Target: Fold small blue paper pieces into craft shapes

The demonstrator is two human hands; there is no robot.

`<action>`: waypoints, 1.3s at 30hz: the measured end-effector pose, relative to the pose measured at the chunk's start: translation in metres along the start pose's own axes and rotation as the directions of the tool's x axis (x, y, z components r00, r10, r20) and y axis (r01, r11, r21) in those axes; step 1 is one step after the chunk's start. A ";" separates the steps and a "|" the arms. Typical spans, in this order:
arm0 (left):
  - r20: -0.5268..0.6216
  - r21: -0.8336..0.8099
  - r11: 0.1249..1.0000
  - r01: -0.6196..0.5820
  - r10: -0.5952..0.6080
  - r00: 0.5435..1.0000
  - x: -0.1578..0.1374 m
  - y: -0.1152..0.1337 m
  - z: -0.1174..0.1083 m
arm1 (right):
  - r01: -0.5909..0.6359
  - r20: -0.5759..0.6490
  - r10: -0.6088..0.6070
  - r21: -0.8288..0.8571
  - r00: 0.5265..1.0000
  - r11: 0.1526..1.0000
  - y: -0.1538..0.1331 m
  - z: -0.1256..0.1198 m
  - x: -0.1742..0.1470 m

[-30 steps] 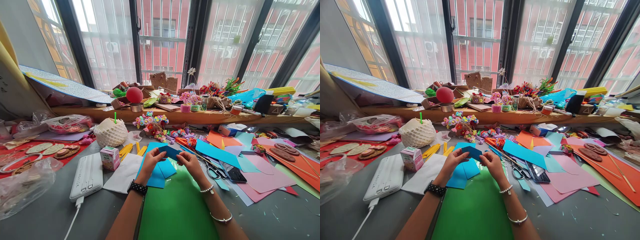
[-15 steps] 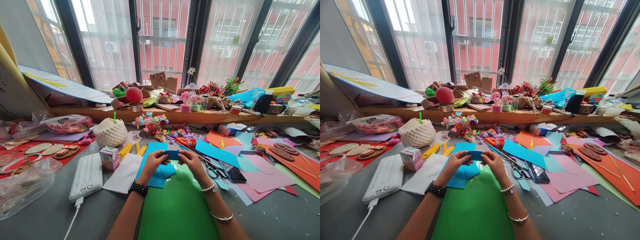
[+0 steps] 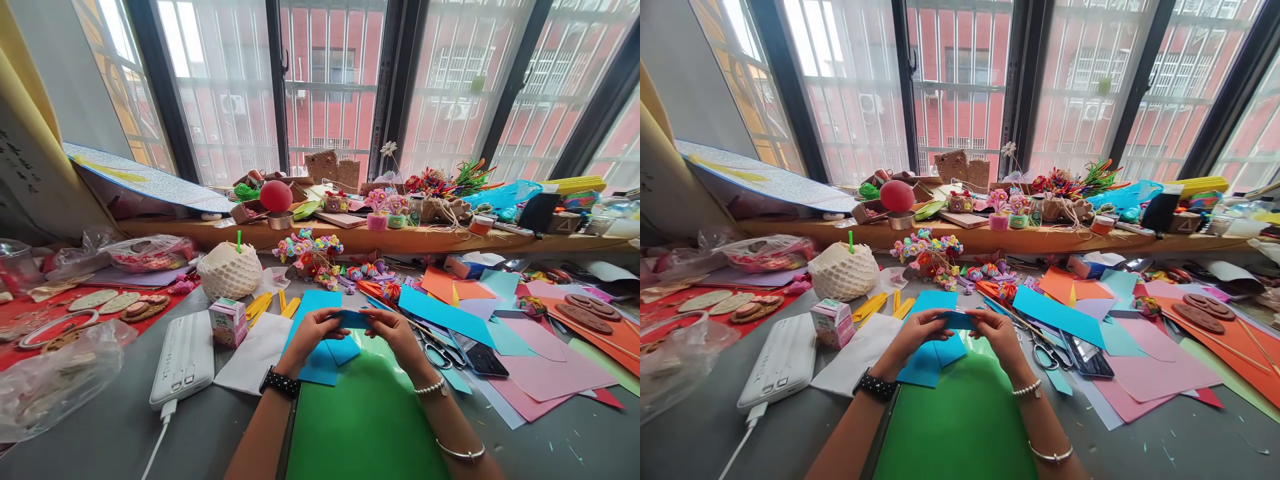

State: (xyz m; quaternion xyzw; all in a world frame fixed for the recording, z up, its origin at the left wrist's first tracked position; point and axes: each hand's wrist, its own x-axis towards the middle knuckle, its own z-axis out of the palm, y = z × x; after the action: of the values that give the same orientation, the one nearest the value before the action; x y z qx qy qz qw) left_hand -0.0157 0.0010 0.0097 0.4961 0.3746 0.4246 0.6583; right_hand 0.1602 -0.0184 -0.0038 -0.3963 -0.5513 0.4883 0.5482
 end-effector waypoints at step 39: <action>-0.060 0.262 0.961 -0.088 0.107 0.992 0.004 -0.007 0.005 | -0.041 0.016 0.045 -0.225 0.999 0.974 0.007 0.007 0.002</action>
State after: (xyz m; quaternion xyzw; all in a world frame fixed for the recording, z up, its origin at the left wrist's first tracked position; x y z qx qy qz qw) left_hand -0.0088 0.0021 0.0036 0.5797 0.4259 0.4218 0.5520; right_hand 0.1524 -0.0156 -0.0100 -0.4624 -0.5999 0.4388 0.4835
